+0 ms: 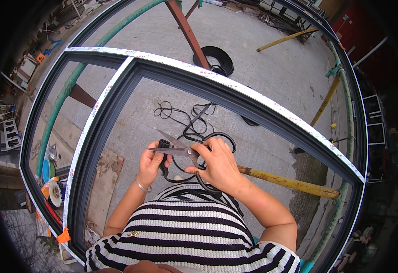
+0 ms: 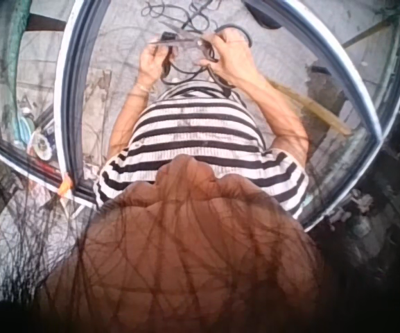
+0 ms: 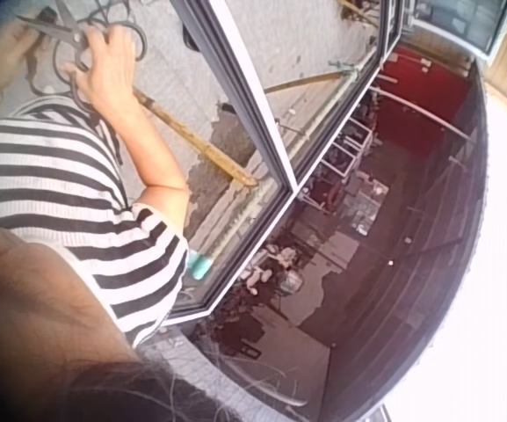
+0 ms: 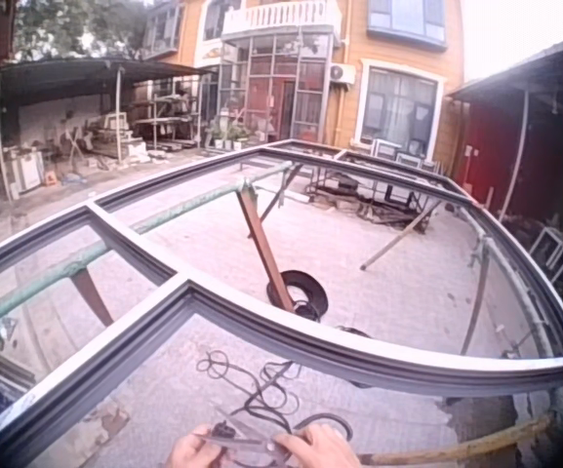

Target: The person trims a rubber sealing strip using scissors and a utility knife, then presses the strip into the channel of a window frame by hand.

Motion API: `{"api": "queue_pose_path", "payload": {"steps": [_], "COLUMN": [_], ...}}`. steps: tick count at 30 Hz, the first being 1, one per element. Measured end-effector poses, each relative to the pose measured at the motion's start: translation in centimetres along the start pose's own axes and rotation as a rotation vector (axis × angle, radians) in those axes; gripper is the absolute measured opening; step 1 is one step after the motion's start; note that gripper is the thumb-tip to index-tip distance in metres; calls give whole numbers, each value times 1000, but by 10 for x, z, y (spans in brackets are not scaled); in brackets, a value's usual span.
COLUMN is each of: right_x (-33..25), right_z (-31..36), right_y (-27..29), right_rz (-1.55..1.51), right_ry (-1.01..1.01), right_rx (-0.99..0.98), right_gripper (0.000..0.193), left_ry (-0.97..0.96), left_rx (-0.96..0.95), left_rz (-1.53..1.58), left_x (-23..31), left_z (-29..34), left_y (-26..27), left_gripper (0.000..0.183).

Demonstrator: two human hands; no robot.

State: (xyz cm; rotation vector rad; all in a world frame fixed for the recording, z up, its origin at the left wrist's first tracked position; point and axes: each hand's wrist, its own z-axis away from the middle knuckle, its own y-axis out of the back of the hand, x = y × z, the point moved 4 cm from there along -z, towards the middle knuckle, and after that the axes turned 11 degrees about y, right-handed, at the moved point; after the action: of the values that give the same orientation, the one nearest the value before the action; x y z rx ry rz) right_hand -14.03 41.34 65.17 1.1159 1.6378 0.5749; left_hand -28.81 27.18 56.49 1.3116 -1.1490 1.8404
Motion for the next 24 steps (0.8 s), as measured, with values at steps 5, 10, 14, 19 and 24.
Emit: {"api": "queue_pose_path", "payload": {"steps": [5, 10, 14, 19, 24], "right_x": [3, 0, 3, 0, 1], "right_z": [7, 4, 3, 2, 4], "right_y": [1, -3, -5, -4, -9], "right_rz": [14, 45, 25, 43, 28], "right_ry": [-34, -48, -63, -42, -49], "right_rx": [24, 1, -35, -21, -14], "right_gripper": [58, 61, 65, 63, 64], "left_ry": [-51, -50, -67, -66, -61], "left_rx": [-25, -5, 18, 38, 29], "left_rz": [49, -34, -50, -62, -96], "left_x": [0, 1, 2, -1, -3], "left_z": [-3, -3, -3, -4, -5], "left_y": [4, -1, -5, -10, -14], "left_gripper": [28, 27, 27, 27, 27]}}
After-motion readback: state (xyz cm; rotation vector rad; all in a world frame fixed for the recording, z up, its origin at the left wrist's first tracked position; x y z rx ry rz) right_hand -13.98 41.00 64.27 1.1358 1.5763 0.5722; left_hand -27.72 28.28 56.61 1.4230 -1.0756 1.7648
